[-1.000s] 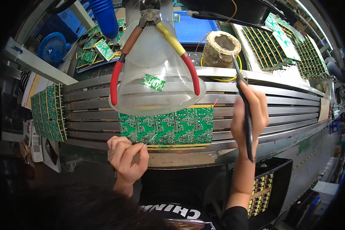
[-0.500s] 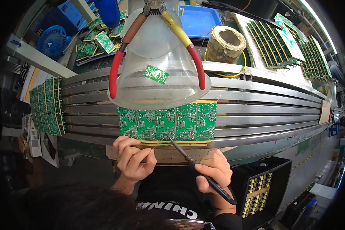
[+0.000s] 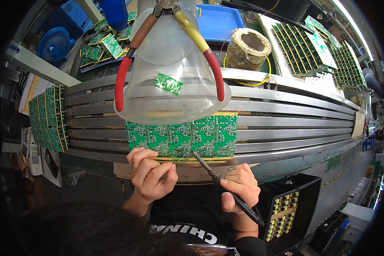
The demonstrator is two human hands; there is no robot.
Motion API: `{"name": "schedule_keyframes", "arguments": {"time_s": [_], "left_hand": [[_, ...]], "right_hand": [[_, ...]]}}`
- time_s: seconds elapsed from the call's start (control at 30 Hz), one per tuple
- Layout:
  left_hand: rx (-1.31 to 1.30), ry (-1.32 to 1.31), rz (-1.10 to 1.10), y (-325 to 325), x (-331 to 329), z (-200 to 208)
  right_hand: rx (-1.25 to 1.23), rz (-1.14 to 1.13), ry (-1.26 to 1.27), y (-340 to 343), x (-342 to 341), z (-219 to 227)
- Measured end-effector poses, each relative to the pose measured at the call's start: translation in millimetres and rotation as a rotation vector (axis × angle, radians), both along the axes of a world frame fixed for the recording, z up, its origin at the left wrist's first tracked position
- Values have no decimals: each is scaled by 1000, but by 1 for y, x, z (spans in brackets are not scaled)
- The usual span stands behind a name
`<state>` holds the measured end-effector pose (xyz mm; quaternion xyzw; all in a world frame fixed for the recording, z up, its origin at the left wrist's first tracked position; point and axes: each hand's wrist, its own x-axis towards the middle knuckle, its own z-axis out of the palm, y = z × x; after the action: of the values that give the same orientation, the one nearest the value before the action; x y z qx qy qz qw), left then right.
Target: The person places a circuit board panel on the workstation and solders connections on the board using a soldering iron and solder wire.
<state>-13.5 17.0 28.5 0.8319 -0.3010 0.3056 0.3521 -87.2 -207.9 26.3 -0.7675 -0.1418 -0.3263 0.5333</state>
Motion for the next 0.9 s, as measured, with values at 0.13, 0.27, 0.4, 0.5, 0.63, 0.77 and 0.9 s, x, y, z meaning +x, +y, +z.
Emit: {"name": "schedule_keyframes", "arguments": {"time_s": [0.13,0.27,0.4,0.5,0.63,0.77,0.9], "left_hand": [[-11,5,-11,-2,0,-3],[-12,-6,-9,0,0,-3],[-19,5,-11,-2,0,-5],[-17,8,-7,-4,0,-4],[-1,7,-3,-6,2,-2],[4,12,-1,-9,3,2],[14,6,6,-4,3,5]], "right_hand": [[-20,41,13,-2,1,0],[63,85,49,-3,6,-1],[24,110,57,-8,9,4],[-17,133,69,-11,12,12],[-100,167,95,-14,16,26],[-96,178,158,-15,18,35],[-170,200,196,-18,21,47]]}}
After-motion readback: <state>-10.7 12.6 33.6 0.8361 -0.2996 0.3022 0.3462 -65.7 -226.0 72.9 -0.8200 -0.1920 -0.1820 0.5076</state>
